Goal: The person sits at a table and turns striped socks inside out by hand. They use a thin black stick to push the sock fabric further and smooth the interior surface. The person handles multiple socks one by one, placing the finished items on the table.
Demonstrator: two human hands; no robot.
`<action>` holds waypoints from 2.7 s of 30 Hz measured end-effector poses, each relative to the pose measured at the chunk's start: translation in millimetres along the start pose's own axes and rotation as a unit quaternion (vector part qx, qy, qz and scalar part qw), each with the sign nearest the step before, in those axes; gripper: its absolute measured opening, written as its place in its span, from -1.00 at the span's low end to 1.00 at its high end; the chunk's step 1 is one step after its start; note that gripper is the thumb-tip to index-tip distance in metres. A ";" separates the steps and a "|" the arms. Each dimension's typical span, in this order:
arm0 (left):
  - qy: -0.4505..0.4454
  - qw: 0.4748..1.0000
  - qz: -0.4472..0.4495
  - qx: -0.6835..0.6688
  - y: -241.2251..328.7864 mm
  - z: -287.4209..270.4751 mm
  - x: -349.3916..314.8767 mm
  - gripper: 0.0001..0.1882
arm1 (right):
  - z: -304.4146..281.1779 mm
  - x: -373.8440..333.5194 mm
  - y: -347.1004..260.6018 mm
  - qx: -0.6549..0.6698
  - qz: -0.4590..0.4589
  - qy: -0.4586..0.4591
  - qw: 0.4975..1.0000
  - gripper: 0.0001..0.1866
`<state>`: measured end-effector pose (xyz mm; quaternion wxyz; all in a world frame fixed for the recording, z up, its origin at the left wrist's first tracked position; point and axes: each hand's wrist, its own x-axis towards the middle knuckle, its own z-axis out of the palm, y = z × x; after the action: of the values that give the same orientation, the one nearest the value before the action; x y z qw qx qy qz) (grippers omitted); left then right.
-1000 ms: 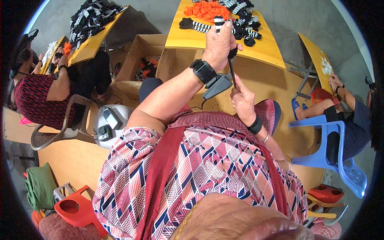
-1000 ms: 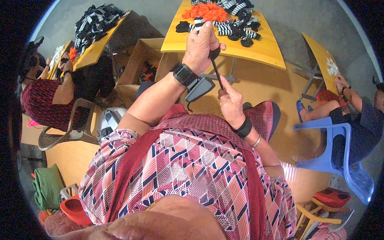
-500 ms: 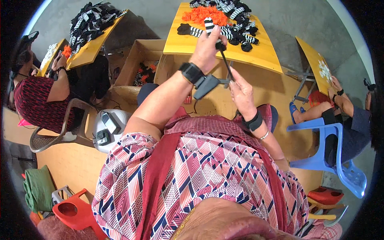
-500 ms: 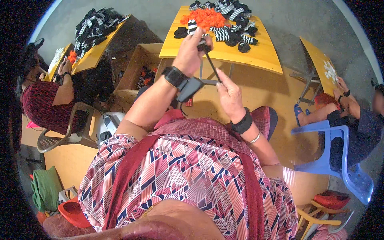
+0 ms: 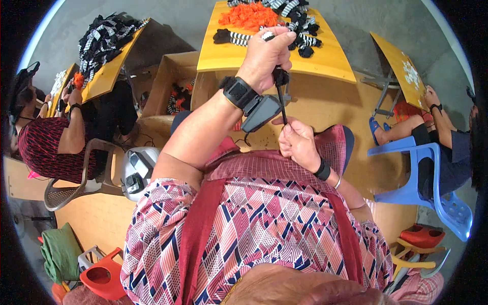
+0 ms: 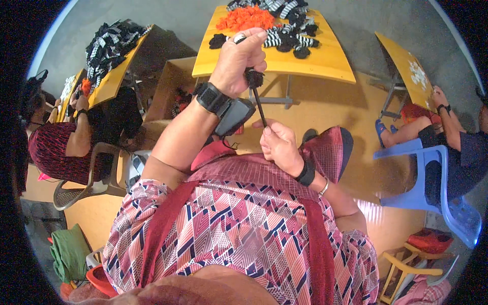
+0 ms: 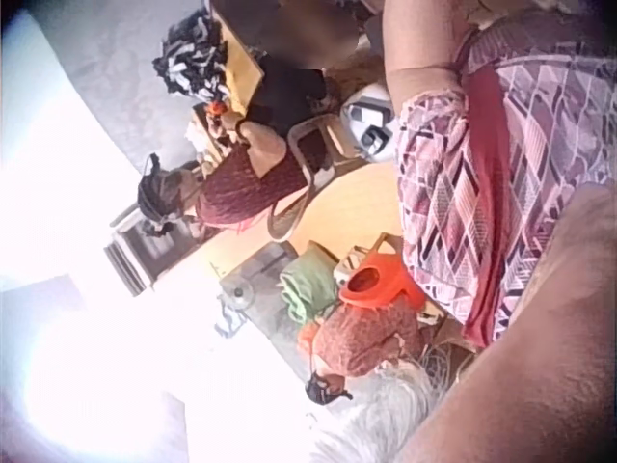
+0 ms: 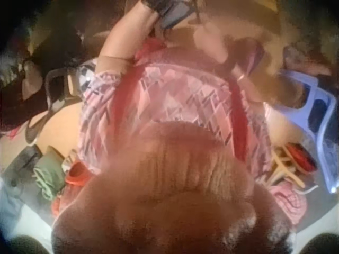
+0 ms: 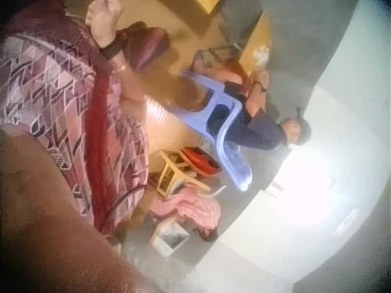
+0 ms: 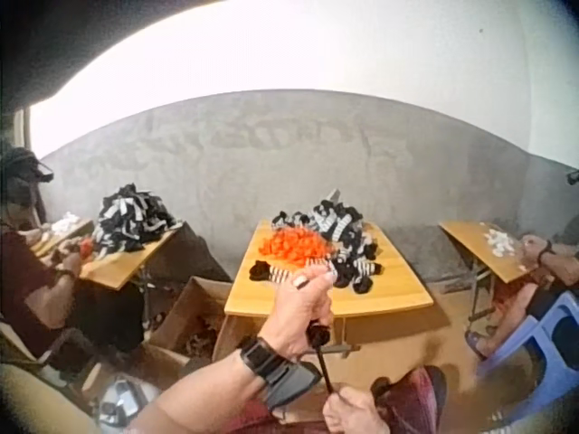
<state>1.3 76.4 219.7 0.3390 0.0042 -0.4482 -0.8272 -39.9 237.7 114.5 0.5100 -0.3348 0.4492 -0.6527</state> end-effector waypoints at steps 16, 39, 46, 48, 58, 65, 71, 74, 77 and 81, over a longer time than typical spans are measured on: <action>-0.023 0.999 -0.020 0.011 -13.3 10.0 -17.9 -0.93 | -2.0 8.9 6.0 -0.064 -0.073 0.076 0.992 -0.82; 0.003 1.000 -0.020 -0.015 -11.4 -21.3 -17.6 -0.67 | -7.1 21.3 -22.7 -0.075 -0.012 -0.005 0.997 -0.77; 0.068 0.996 0.058 -0.006 -6.5 -22.7 -10.3 -0.71 | -23.2 -3.3 -18.9 -0.265 -0.047 0.069 0.961 -0.77; 0.054 0.975 0.191 0.103 -23.7 -20.4 -11.8 -0.74 | -25.3 -5.5 -24.1 -0.237 -0.019 0.068 0.969 -0.77; 0.028 0.991 0.128 0.006 -43.5 -6.4 -19.1 -0.79 | -15.1 -9.1 -20.9 -0.035 0.059 0.063 0.996 -0.80; -0.007 0.998 0.006 -0.068 -54.7 0.8 -27.7 -0.83 | -17.0 -2.9 -17.4 -0.083 0.004 0.074 0.994 -0.80; 0.013 0.999 0.002 -0.053 -54.4 -2.2 -27.0 -0.83 | -11.8 12.4 -10.4 -0.069 -0.019 0.069 0.995 -0.80; 0.003 1.000 0.014 0.019 -46.4 -15.0 -19.3 -0.80 | -12.2 18.4 -12.5 -0.014 -0.007 0.021 1.000 -0.79; 0.046 0.995 0.053 0.075 -35.8 -20.2 -16.9 -0.74 | -11.3 20.0 -11.8 -0.072 0.005 0.065 0.995 -0.79; 0.023 0.998 0.049 -0.011 -25.0 -27.8 -5.6 -0.71 | -17.7 21.1 -13.0 -0.174 -0.051 0.076 0.980 -0.80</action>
<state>0.3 68.2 182.8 0.3893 -0.0027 -0.4313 -0.8139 -65.8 222.7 119.5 0.3737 -0.3903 0.5759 -0.6134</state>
